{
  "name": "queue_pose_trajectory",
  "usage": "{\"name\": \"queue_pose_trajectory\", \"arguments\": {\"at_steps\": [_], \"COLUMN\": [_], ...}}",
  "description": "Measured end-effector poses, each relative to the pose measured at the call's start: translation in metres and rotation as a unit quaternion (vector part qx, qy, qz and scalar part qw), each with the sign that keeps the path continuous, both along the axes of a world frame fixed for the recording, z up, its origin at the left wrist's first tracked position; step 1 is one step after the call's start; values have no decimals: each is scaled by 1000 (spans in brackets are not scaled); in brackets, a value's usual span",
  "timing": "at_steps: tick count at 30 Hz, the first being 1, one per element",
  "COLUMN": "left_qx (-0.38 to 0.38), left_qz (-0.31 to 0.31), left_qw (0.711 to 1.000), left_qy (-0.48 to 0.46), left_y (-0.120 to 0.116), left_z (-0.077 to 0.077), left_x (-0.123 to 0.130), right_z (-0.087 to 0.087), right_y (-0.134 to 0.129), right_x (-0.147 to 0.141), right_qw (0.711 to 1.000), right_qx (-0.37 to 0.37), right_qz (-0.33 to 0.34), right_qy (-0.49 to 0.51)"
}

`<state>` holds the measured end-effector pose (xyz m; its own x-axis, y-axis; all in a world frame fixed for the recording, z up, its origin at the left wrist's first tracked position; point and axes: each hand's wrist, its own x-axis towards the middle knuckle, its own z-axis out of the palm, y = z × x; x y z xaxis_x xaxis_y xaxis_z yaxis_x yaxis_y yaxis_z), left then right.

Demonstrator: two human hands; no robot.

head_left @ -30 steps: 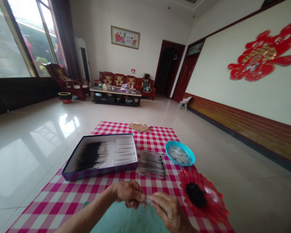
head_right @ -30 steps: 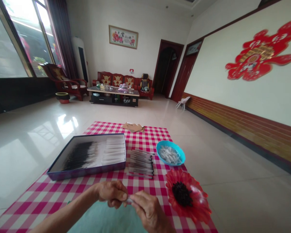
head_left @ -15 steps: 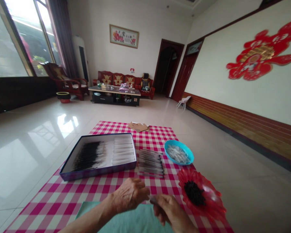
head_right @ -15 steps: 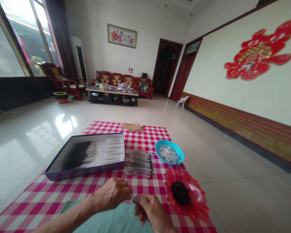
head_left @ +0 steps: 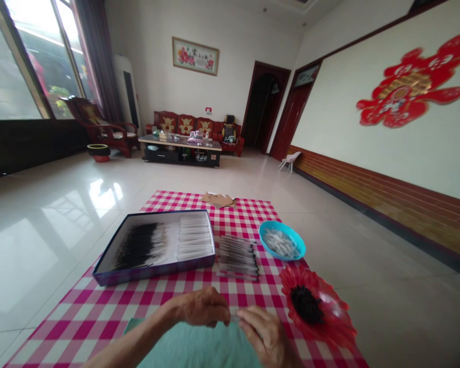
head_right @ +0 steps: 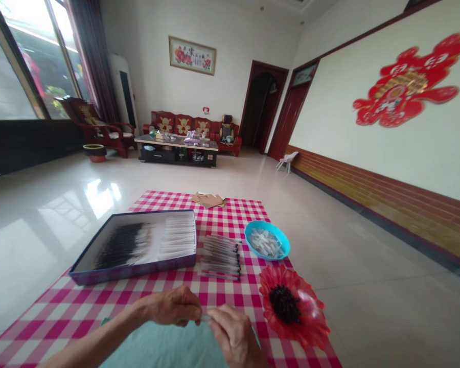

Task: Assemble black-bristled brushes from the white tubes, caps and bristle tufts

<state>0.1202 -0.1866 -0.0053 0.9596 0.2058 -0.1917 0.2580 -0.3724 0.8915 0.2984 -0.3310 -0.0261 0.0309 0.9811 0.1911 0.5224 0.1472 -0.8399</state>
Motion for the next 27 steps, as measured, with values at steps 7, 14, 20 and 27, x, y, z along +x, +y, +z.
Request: {"name": "queue_pose_trajectory", "arguments": {"at_steps": [7,14,20,27], "left_qx": [423,355,42,79], "left_qz": [22,7,38,151], "left_qw": [901,927,998,982], "left_qy": [-93,-119,-41,-81], "left_y": [-20,-11,17,3], "left_z": [12,9,9,-11], "left_x": [3,-5,-33,-4], "right_z": [-6,13,46,57], "right_y": [3,-3,-27,44], "right_x": [-6,-12,38,140], "right_qw": [893,980,994,916], "right_qx": [-248,-104,62,-3], "right_qz": [-31,-4,-61,-254], "right_qy": [375,169,-68,-310]}}
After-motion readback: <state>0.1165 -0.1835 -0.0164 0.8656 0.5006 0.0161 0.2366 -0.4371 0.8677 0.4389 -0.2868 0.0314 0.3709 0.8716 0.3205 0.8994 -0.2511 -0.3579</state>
